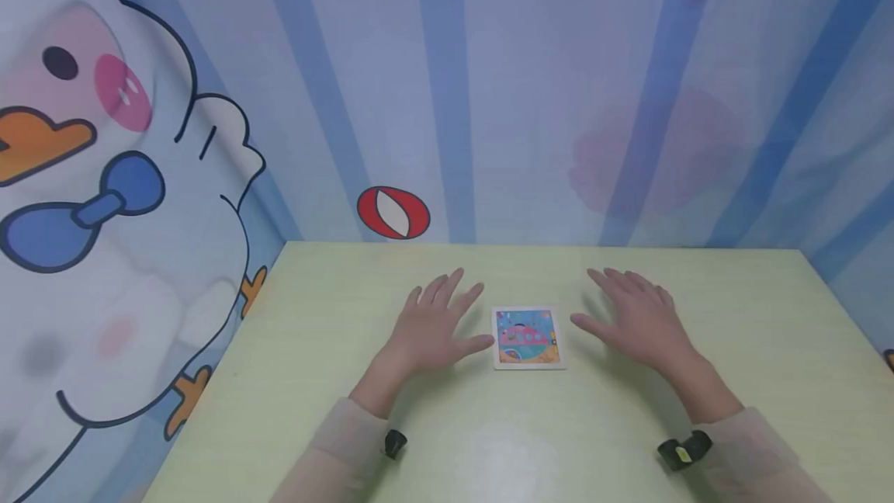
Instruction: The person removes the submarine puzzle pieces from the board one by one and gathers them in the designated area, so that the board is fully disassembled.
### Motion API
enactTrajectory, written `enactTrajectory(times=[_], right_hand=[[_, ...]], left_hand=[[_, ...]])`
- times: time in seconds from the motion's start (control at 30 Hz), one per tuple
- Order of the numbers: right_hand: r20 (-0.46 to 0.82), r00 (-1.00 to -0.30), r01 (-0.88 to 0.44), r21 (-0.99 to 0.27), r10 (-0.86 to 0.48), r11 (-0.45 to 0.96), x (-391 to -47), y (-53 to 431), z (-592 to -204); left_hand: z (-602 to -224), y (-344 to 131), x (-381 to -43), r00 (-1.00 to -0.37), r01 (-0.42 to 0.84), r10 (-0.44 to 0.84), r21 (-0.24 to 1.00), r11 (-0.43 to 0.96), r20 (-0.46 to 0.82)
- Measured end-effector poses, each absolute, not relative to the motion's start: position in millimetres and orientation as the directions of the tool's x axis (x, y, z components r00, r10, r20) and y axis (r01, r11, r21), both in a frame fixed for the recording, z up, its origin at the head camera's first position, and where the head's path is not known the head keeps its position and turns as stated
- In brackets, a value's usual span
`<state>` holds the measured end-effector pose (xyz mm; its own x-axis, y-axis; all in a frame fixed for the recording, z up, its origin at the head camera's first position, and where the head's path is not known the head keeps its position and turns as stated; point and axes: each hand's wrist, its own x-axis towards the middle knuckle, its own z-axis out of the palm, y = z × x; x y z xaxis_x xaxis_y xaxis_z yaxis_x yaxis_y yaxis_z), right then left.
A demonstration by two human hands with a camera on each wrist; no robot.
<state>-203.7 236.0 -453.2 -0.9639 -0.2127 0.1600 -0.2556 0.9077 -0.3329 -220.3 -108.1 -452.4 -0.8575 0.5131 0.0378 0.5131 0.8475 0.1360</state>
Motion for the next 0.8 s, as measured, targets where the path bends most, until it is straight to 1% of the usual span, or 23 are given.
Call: enactTrajectory(times=[0.07,0.13,0.23,0.33,0.6,0.8], right_hand=[[0.177,-0.958,-0.277,-0.378,-0.225,0.883,-205,234,-456],[0.165,-0.959,-0.281,-0.437,-0.231,0.854,-208,233,-458],[0.101,-0.967,-0.251,-0.525,-0.234,0.813,-211,230,-463],[0.049,-0.969,-0.227,-0.57,-0.242,0.79,-216,225,-466],[-0.021,-0.966,-0.195,-0.599,-0.259,0.776,-232,207,-470],[-0.034,-0.964,-0.194,-0.583,-0.262,0.789,-240,198,-476]], left_hand=[[-455,-102,-218,-0.839,0.541,0.544,0.132,0.83,0.022],[-458,-95,-216,-0.822,0.565,0.569,0.129,0.815,0.003],[-462,-84,-213,-0.799,0.596,0.602,0.114,0.795,-0.021],[-467,-73,-210,-0.778,0.62,0.627,0.109,0.777,-0.046],[-477,-49,-205,-0.731,0.672,0.679,0.101,0.733,-0.067],[-482,-35,-203,-0.73,0.665,0.669,0.077,0.743,-0.14]])
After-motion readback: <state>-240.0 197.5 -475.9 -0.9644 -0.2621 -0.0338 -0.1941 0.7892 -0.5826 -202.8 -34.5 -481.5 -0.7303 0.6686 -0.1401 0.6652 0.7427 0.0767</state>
